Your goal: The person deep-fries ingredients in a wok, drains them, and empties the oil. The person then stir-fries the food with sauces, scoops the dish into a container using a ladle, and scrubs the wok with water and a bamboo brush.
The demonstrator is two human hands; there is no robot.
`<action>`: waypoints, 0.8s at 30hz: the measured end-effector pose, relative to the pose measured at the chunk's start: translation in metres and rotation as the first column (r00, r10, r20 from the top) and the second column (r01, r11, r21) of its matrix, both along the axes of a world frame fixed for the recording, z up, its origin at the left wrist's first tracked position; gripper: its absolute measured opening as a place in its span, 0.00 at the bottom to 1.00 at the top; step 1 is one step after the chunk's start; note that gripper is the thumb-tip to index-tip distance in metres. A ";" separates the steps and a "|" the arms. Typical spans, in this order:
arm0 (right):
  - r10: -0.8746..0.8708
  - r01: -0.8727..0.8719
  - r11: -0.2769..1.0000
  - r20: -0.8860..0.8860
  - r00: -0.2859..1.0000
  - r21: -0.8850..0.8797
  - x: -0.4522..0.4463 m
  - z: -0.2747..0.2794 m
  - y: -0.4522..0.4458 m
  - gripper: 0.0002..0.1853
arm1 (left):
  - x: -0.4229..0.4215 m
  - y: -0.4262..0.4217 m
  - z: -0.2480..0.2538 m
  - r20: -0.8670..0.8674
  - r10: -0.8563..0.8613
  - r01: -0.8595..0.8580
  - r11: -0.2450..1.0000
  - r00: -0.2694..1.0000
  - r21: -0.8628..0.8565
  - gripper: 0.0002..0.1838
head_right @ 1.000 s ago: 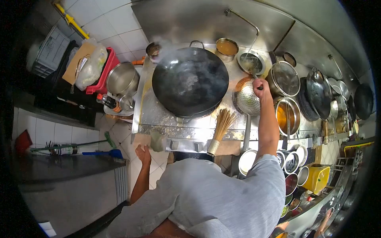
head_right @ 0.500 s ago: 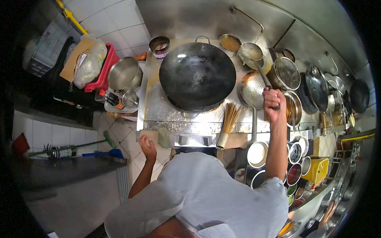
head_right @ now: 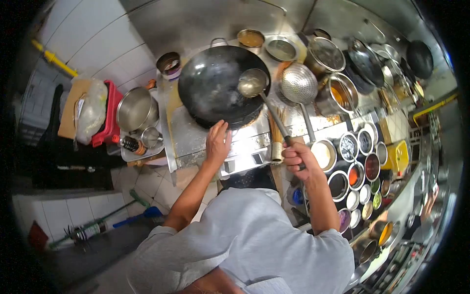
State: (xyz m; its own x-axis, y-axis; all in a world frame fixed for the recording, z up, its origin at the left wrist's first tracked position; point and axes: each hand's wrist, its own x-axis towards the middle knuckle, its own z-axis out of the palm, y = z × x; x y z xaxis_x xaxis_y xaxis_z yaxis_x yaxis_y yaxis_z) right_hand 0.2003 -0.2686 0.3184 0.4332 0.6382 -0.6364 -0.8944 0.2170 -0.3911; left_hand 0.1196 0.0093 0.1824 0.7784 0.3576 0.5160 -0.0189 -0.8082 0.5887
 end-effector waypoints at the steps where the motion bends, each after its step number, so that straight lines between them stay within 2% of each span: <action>1: 0.048 -0.032 0.988 0.101 0.994 -0.153 -0.009 0.005 0.002 0.07 | 0.010 -0.001 -0.001 0.000 0.024 -0.024 0.997 1.000 0.074 0.16; 2: 0.175 -0.091 0.954 0.281 0.944 -0.287 -0.015 0.001 0.000 0.08 | 0.016 -0.002 -0.003 0.006 -0.004 0.004 0.997 1.000 0.075 0.16; 4: 0.256 -0.056 0.899 0.418 0.872 -0.434 -0.026 0.002 -0.009 0.09 | 0.028 -0.002 -0.005 -0.071 -0.030 0.034 0.998 0.997 0.053 0.15; 6: 0.303 0.064 0.849 0.582 0.754 -0.525 -0.034 -0.035 -0.024 0.09 | 0.033 -0.004 -0.001 -0.057 -0.022 0.026 0.997 0.998 0.075 0.12; 8: 0.290 0.219 0.805 0.689 0.664 -0.551 -0.043 -0.076 -0.033 0.10 | 0.036 -0.003 -0.001 -0.118 -0.013 0.021 0.998 0.993 0.060 0.11; 10: 0.402 0.463 0.704 0.840 0.364 -0.538 -0.047 -0.163 -0.048 0.09 | 0.038 -0.006 0.003 -0.086 -0.006 0.014 0.997 0.996 0.082 0.11; 11: 0.460 0.517 0.626 0.812 0.359 -0.584 -0.050 -0.165 -0.045 0.09 | 0.038 -0.007 0.001 -0.089 -0.004 0.012 0.996 0.996 0.090 0.10; 12: 0.516 0.566 0.542 0.777 0.360 -0.622 -0.053 -0.166 -0.038 0.09 | 0.039 -0.008 0.001 -0.095 0.001 0.009 0.995 0.995 0.099 0.10; 13: 0.530 0.520 0.493 0.714 0.457 -0.698 -0.053 -0.165 -0.036 0.09 | 0.040 -0.008 0.002 -0.102 0.010 0.001 0.994 0.995 0.109 0.10; 14: 0.530 0.507 0.505 0.715 0.456 -0.698 -0.051 -0.182 -0.039 0.09 | 0.040 -0.009 0.003 -0.085 0.000 0.008 0.995 0.996 0.096 0.10; 16: 0.566 0.590 0.408 0.700 0.435 -0.697 -0.048 -0.227 -0.043 0.12 | 0.038 -0.011 0.004 -0.088 0.020 -0.012 0.996 0.996 0.092 0.09; 17: 0.572 0.564 0.392 0.672 0.469 -0.727 -0.047 -0.233 -0.044 0.16 | 0.038 -0.012 0.005 -0.096 0.015 -0.008 0.998 0.995 0.070 0.09; 20: 0.521 0.589 0.387 0.696 0.494 -0.709 -0.048 -0.260 -0.048 0.13 | 0.041 -0.018 0.010 -0.124 0.050 -0.043 0.997 0.991 0.060 0.09; 22: 0.517 0.611 0.390 0.712 0.474 -0.689 -0.044 -0.305 -0.060 0.14 | 0.042 -0.022 0.010 -0.091 0.070 -0.063 0.995 0.993 0.075 0.09; 23: 0.044 0.440 0.696 0.646 0.762 -0.567 -0.040 -0.335 -0.072 0.16 | 0.042 -0.024 0.012 -0.122 0.087 -0.079 0.995 0.989 0.064 0.09; 24: -0.315 0.375 0.887 0.239 0.918 -0.271 -0.036 -0.339 -0.074 0.19 | 0.042 -0.026 0.012 -0.131 0.113 -0.104 0.992 0.985 0.070 0.09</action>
State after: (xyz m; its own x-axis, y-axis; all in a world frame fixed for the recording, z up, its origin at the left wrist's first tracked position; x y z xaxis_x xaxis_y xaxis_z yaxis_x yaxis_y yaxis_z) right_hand 0.1643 -0.3429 -0.0206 0.7176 0.2141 -0.6627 -0.6906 0.3419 -0.6373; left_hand 0.1614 -0.0164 0.1940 0.8005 0.4143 0.4330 0.1470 -0.8362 0.5284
